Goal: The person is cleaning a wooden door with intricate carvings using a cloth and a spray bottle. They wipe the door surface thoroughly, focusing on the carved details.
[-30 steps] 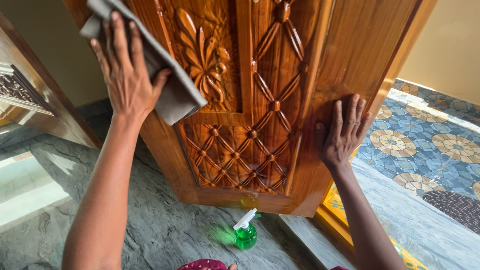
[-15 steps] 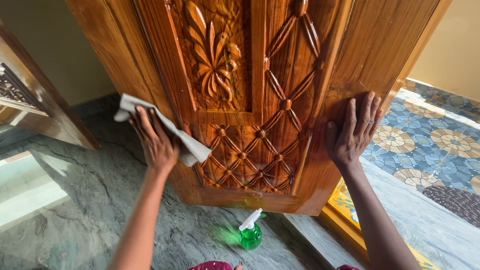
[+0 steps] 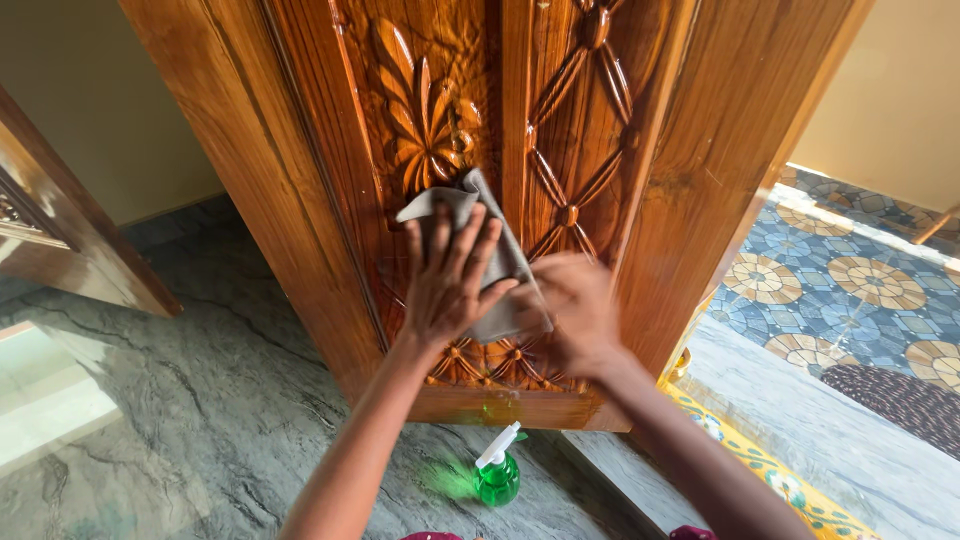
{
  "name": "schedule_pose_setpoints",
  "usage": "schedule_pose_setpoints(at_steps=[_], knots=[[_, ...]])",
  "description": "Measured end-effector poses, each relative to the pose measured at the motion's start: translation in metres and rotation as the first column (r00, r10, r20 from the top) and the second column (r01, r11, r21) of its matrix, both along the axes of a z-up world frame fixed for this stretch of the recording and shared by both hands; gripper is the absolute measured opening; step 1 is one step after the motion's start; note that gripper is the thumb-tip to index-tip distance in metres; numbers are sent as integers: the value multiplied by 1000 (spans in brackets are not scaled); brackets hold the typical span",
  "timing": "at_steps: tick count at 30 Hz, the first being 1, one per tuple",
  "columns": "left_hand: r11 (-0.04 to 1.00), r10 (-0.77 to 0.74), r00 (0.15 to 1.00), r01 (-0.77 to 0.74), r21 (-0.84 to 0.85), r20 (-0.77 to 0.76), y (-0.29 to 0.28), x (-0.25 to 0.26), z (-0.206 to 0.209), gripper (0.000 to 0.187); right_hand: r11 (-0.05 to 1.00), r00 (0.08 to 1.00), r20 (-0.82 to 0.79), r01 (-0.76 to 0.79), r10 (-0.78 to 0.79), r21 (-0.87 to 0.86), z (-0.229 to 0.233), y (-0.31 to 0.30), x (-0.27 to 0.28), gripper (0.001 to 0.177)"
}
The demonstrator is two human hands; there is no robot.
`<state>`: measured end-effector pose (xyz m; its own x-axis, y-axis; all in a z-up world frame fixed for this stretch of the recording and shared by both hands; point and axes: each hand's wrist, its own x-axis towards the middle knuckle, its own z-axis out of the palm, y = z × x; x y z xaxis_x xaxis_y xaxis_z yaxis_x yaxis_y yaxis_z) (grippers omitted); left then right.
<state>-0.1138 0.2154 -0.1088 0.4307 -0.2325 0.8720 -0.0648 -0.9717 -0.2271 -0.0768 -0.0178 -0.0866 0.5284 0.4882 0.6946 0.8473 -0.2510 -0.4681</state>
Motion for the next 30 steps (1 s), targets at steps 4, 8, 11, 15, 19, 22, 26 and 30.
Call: schedule_pose_setpoints(at_steps=[4,8,11,15,19,22,26,30], knots=[[969,-193,981,188,-159,-20,-1,-9,-2,99,979,878,450,-201,163,38,12,63,-33,59],[981,-162,943,186,-57,290,46,-29,-4,93,988,841,541,73,13,-137,22,89,-23,79],[858,73,936,117,-500,343,93,-51,-13,86,950,846,533,172,-8,-259,21,106,-17,77],[404,133,941,235,-884,311,154,-68,-11,99,805,463,877,469,128,-365,29,139,-10,78],[56,-252,879,431,-901,405,183,-58,-32,89,839,189,949,446,253,-312,47,176,-13,88],[102,-159,906,410,-906,392,192,-53,-49,82,747,247,886,477,391,-463,67,220,-24,106],[182,-108,917,399,-899,385,188,-54,-48,79,911,213,952,306,218,-277,108,281,-24,99],[225,-116,921,389,-893,371,173,-65,-28,70,931,326,941,305,93,-198,156,280,-23,92]])
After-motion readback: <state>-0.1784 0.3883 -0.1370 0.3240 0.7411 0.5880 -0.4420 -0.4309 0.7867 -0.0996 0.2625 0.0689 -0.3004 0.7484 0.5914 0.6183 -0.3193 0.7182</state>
